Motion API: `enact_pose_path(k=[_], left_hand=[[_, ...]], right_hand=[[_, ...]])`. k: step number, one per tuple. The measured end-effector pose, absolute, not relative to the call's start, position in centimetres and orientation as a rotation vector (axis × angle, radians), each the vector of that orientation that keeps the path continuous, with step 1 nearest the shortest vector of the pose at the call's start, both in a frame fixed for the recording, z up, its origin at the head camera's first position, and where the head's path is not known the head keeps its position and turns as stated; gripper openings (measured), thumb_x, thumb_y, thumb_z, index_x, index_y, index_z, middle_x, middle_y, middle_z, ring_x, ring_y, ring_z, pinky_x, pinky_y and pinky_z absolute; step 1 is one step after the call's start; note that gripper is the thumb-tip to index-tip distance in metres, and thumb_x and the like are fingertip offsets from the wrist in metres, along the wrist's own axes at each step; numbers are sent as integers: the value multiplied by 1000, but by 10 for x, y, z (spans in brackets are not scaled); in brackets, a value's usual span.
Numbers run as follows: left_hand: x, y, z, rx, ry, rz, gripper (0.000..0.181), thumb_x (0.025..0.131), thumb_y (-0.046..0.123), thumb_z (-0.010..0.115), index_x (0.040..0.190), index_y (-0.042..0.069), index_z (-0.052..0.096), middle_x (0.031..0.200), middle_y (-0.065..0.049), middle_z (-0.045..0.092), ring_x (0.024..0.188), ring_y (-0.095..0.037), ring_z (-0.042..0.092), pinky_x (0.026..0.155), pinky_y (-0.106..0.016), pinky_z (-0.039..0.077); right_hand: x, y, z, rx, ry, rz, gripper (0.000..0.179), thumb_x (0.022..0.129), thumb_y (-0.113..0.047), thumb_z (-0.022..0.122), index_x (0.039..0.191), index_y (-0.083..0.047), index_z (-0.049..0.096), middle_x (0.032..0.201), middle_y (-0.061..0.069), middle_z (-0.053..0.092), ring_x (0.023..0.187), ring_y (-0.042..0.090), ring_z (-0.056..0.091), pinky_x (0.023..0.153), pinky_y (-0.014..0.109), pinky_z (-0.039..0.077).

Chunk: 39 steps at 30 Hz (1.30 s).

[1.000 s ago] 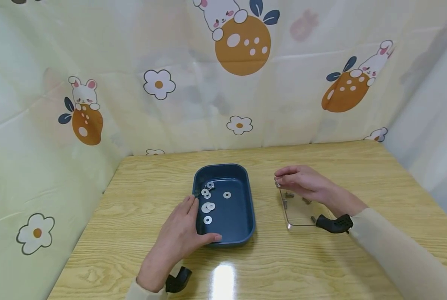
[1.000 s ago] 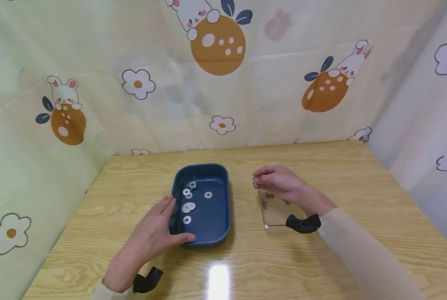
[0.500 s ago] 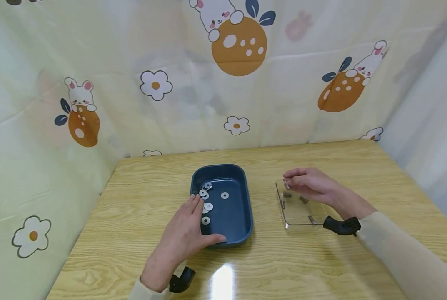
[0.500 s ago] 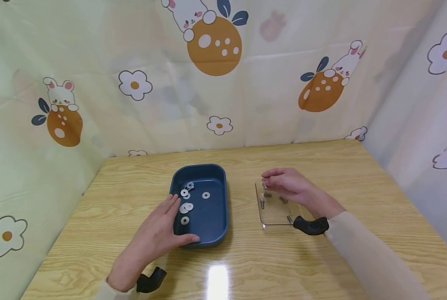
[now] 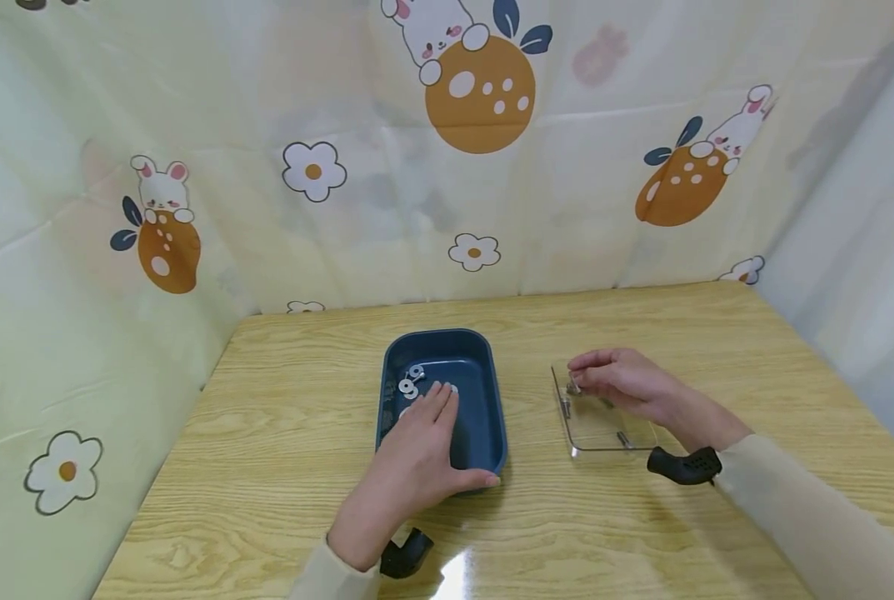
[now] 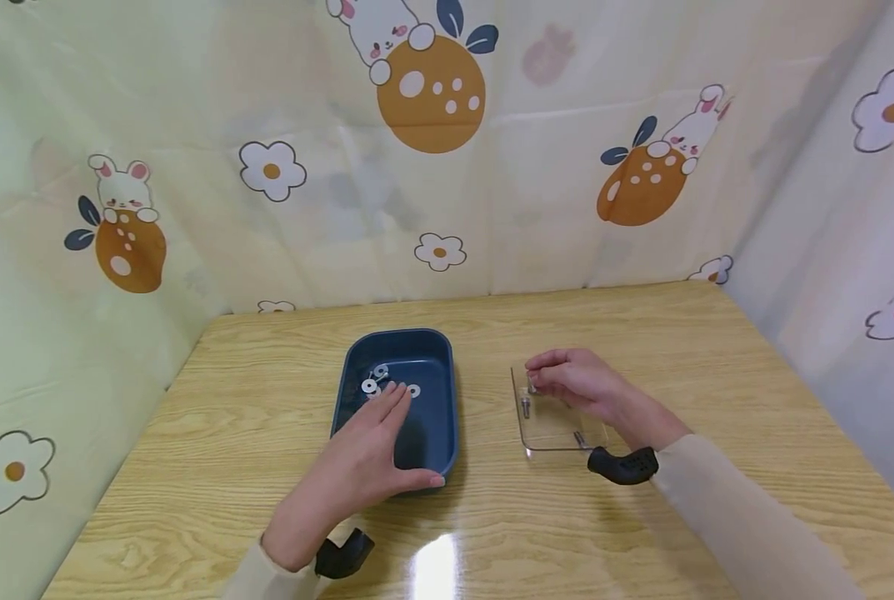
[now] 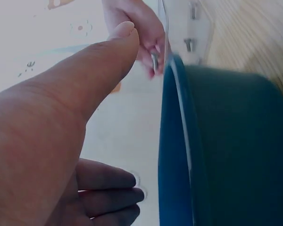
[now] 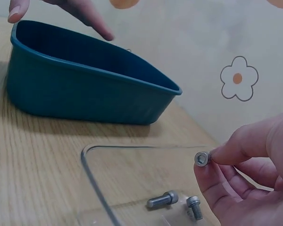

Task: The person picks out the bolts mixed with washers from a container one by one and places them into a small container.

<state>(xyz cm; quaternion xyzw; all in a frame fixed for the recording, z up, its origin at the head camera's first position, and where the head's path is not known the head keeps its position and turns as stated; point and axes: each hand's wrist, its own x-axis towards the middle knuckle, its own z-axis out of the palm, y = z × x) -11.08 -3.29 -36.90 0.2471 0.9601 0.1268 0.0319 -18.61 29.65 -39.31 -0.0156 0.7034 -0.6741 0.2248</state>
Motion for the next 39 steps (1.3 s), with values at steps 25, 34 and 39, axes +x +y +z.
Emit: enact_pose_path(k=[25,34,39], left_hand=[[-119,51,-379,1002,2903,277,103,81,75,59,153,6,36,160,-8,35,151,-21,28,123,-33,27],[-119,75,-389,1021,2929,195,92,87,68,58,152,6,38,157,-6,41,149,-19,33,121,-31,32],[-117,82,-395,1011,2943,164,83,92,61,55,152,6,38,156,-4,42,148,-17,35,121,-31,32]], right_hand=[[-179,282,-413,13,2056,-1769,42,98,-7,57,131,15,47,108,5,63,94,9,64,87,26,56],[-180,280,-420,36,2128,-1727,40,99,-6,54,132,15,47,111,8,63,94,9,64,86,27,57],[-178,278,-420,42,2144,-1706,38,98,-5,54,130,15,48,109,9,63,91,9,63,85,28,57]])
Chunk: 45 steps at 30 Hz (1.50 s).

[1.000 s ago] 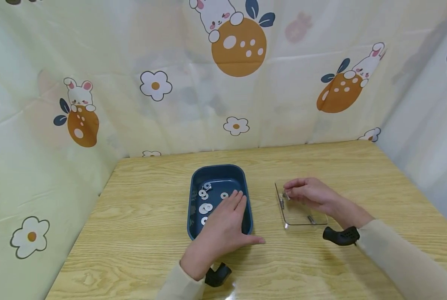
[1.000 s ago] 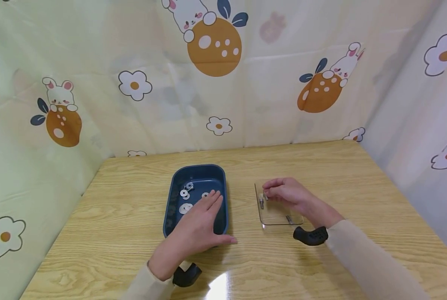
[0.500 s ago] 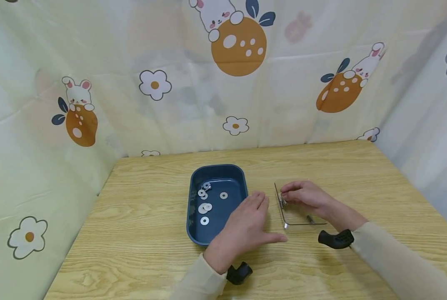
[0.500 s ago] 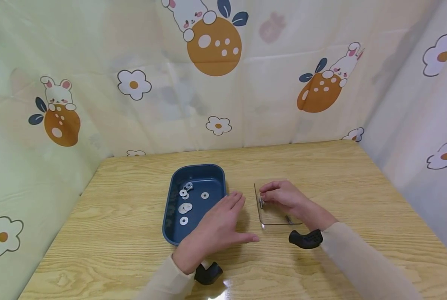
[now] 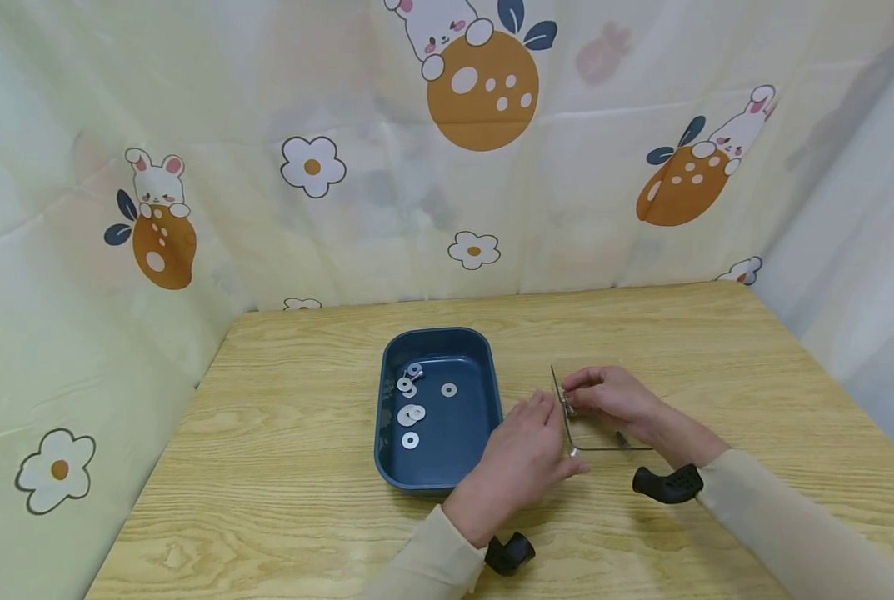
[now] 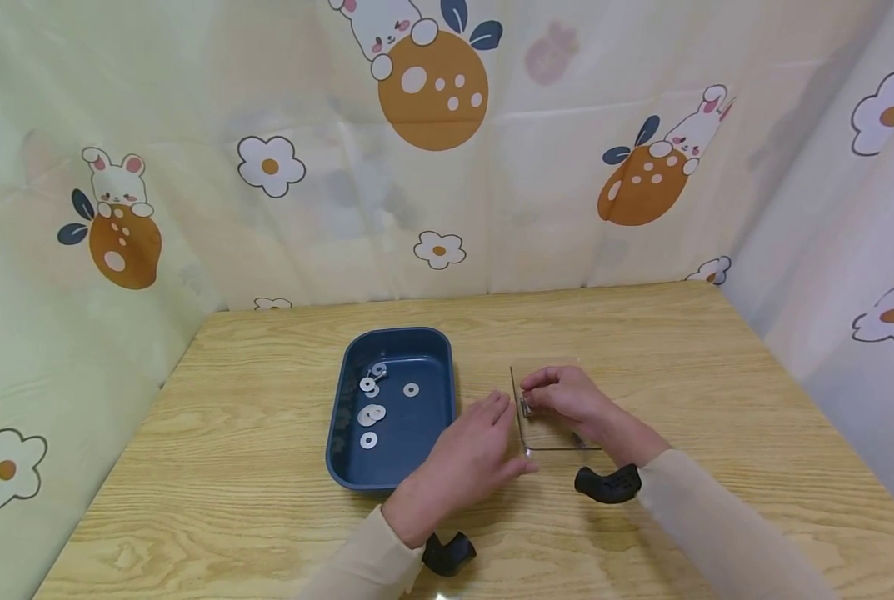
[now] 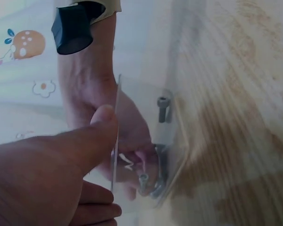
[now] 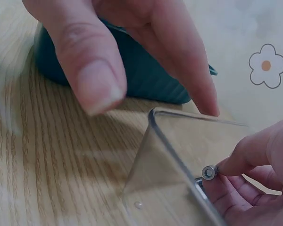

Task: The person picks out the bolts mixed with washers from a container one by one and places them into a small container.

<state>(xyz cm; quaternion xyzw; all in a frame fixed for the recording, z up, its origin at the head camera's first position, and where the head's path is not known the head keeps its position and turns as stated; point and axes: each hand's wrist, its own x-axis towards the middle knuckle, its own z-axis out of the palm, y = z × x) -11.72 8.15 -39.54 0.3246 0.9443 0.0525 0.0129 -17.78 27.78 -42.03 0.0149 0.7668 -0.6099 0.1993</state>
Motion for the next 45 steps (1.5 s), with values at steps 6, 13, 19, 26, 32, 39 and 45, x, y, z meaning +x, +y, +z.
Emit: enact_pose_path(k=[6,13,19,26,32,39,45], left_hand=[[-116,83,-401,1077,3047,173,73,96,55,55,146,4,45,149,-7,50,143,-18,42,117,-33,38],[-116,83,-403,1118,3151,128,62,99,47,55,141,2,52,143,-9,57,137,-20,51,113,-32,43],[-116,85,-401,1074,3140,106,60,99,47,54,142,5,51,145,-7,55,138,-18,49,115,-31,41],[-116,86,-401,1063,3133,89,60,100,47,53,143,6,51,145,-6,55,139,-17,48,115,-31,40],[-115,87,-401,1069,3131,72,60,100,47,53,143,5,51,146,-6,55,139,-17,48,115,-30,40],[-116,83,-400,1105,3147,92,61,99,48,55,142,5,52,144,-7,56,139,-18,48,115,-31,40],[-116,75,-395,1139,3160,134,60,98,47,57,140,4,53,143,-9,56,139,-20,48,115,-32,40]], right_hand=[[-176,275,-418,56,2158,-1696,36,97,-5,55,127,15,49,103,6,64,87,8,62,80,26,57],[-176,273,-419,75,2174,-1680,35,98,-5,56,127,13,50,103,6,64,87,9,63,80,28,57],[-177,272,-422,62,2199,-1676,33,97,-4,57,125,14,52,101,6,64,86,10,62,79,28,57],[-177,271,-422,52,2204,-1687,32,97,-1,56,124,16,51,97,6,64,85,10,64,81,29,59],[-175,271,-421,64,2205,-1691,31,97,-2,56,123,15,51,100,8,64,86,10,65,82,30,59],[-176,274,-416,74,2194,-1736,33,97,-5,56,123,15,51,101,10,66,86,13,66,81,27,58],[-177,274,-405,20,2178,-1769,36,100,-9,52,125,17,48,103,10,64,89,14,67,84,28,58]])
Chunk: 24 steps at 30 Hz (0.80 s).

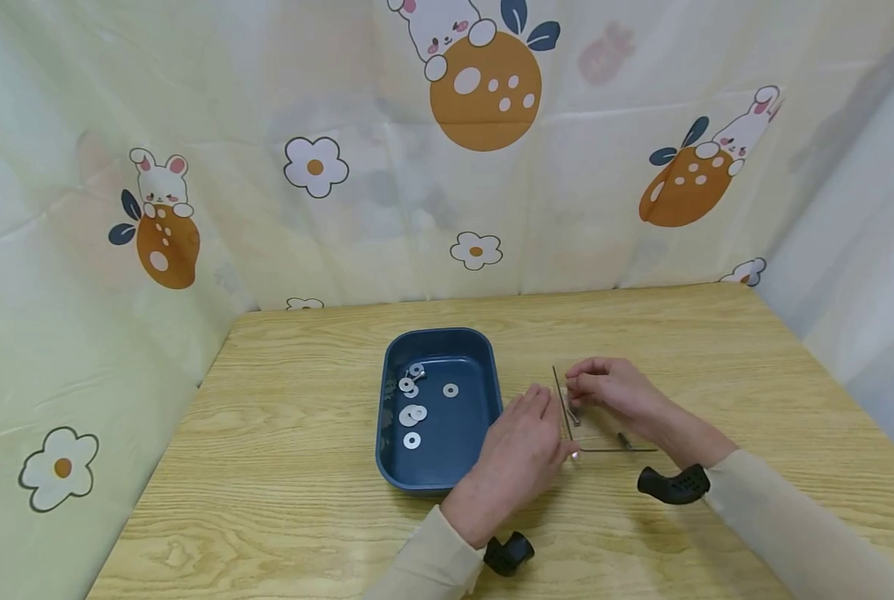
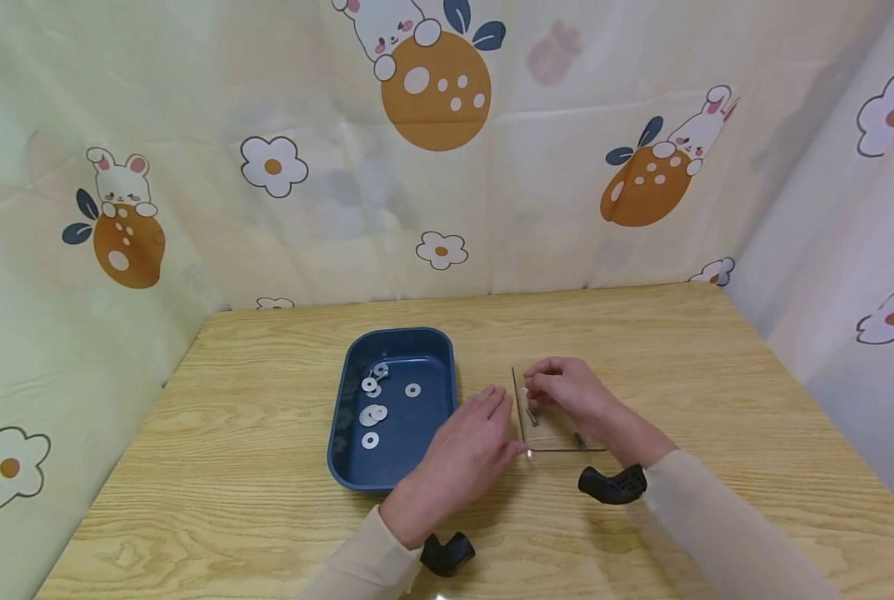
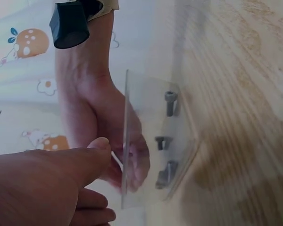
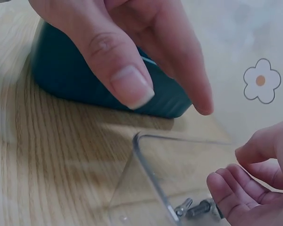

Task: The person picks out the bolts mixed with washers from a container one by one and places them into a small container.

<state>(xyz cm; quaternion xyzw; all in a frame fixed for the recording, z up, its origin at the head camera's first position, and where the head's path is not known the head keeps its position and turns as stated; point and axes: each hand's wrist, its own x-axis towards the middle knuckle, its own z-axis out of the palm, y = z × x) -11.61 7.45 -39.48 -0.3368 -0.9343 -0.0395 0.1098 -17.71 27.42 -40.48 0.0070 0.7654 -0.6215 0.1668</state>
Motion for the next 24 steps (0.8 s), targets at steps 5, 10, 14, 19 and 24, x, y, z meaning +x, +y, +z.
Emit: enact_pose_path(k=[5,10,14,19,24], left_hand=[[-117,63,-388,-983,-2762,-157,60,99,46,56,141,3,52,144,-9,56,141,-21,47,116,-33,39],[-117,49,-381,-943,-2819,-211,60,100,44,55,144,3,50,147,-10,53,143,-22,44,119,-35,36],[-118,37,-377,-913,-2829,-241,62,100,44,56,144,2,49,149,-12,51,144,-23,42,120,-37,34],[-117,23,-375,-859,-2870,-277,63,99,44,57,145,1,48,151,-12,49,146,-24,39,120,-38,33],[-118,7,-377,-825,-2912,-297,63,99,44,57,146,2,47,152,-12,48,147,-24,37,119,-40,34]], right_hand=[[-178,273,-397,-21,2176,-1763,37,103,-13,49,127,16,46,105,11,62,92,15,66,87,31,58],[-180,270,-390,-60,2180,-1758,39,105,-16,45,128,16,45,107,11,59,95,16,64,89,31,57],[-184,265,-386,-81,2166,-1777,38,105,-17,46,127,15,46,106,9,59,95,14,64,90,32,57],[-189,255,-382,-103,2155,-1780,35,105,-18,47,125,11,49,104,5,59,92,10,64,91,32,57],[-194,243,-378,-118,2153,-1774,34,105,-18,47,124,10,51,106,6,59,92,10,64,92,32,57]])
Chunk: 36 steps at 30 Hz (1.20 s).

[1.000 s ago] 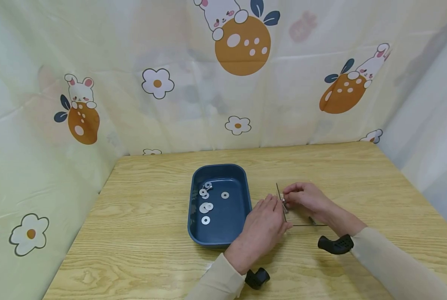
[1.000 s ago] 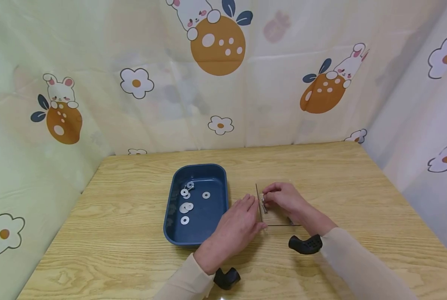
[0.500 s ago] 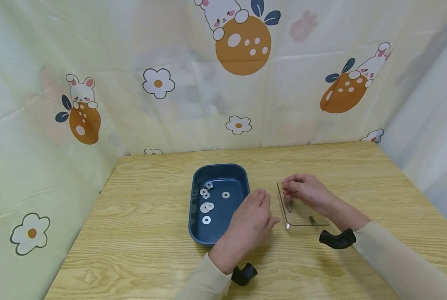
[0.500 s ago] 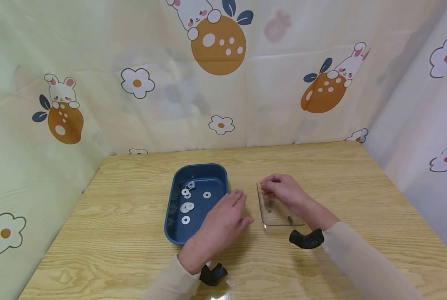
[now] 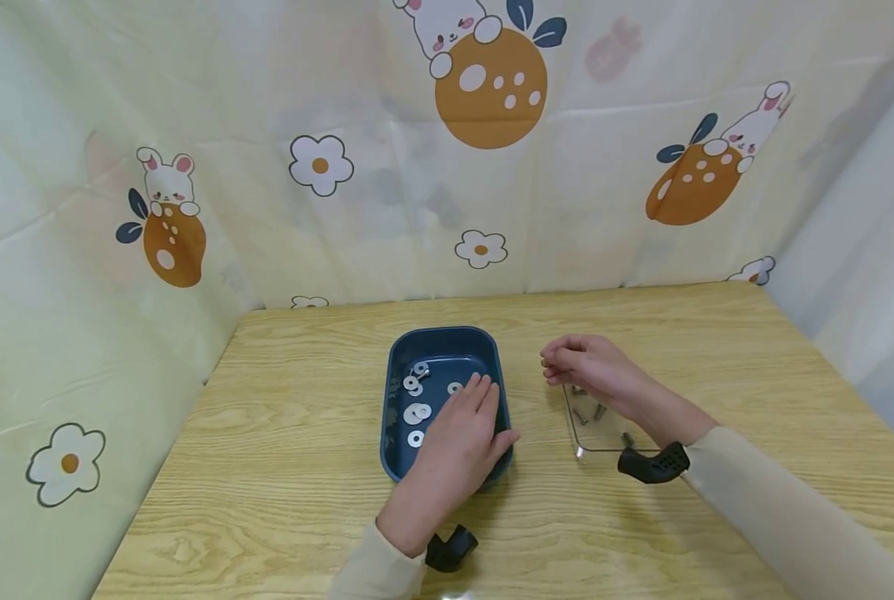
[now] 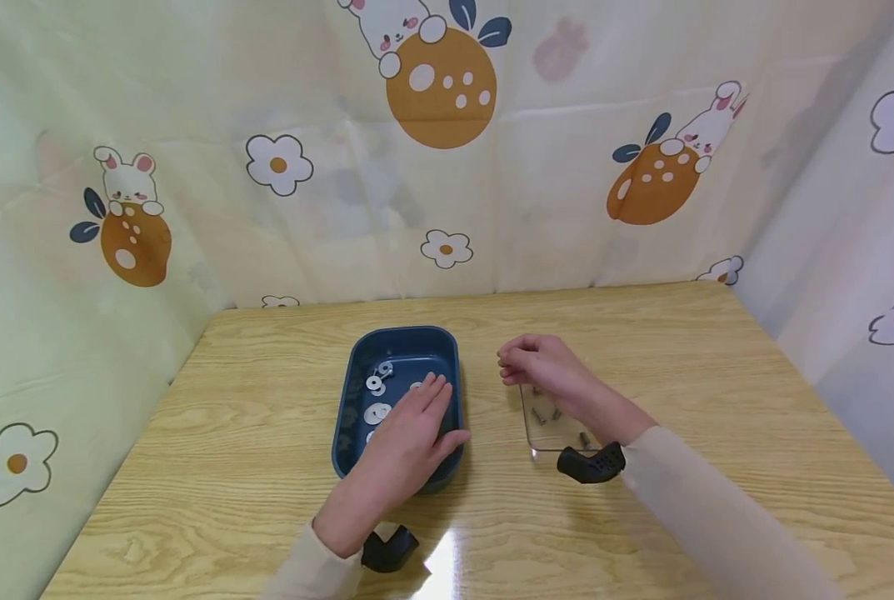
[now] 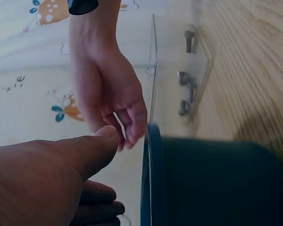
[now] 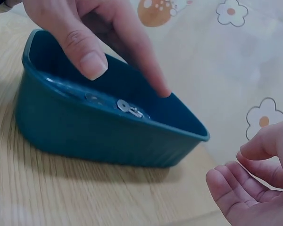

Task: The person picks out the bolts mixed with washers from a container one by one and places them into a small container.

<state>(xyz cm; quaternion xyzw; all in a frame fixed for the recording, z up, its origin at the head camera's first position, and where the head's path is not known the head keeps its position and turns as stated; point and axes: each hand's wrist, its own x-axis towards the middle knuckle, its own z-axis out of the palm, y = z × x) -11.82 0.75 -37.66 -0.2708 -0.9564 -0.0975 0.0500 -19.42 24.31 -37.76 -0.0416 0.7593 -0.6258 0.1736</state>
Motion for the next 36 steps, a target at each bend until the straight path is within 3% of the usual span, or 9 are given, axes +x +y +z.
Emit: enact_pose_path(k=[13,24,31,36], left_hand=[[-123,-38,-372,-624,-2975,-431,68,98,46,57,147,0,44,156,-15,42,148,-28,35,121,-44,31],[-119,-64,-378,-543,-2958,-450,70,96,44,61,146,-3,45,154,-19,43,147,-32,36,118,-47,34],[-115,-76,-380,-449,-2988,-518,75,93,45,66,146,-3,44,154,-21,42,146,-35,36,118,-49,35],[-112,-83,-383,-393,-3024,-549,82,89,48,70,147,-3,43,155,-21,39,147,-35,35,118,-49,34]], right_hand=[[-208,210,-377,-117,2113,-1803,31,102,-10,49,122,14,51,100,8,61,87,15,65,93,38,58],[-218,178,-373,-166,2119,-1750,37,102,-11,48,127,17,50,121,29,58,95,22,65,89,31,59],[-221,161,-368,-209,2105,-1724,33,104,-11,46,125,13,53,112,17,62,110,36,62,97,38,56],[-225,154,-368,-205,2111,-1708,34,104,-11,45,127,13,53,114,19,62,113,39,61,97,38,56]])
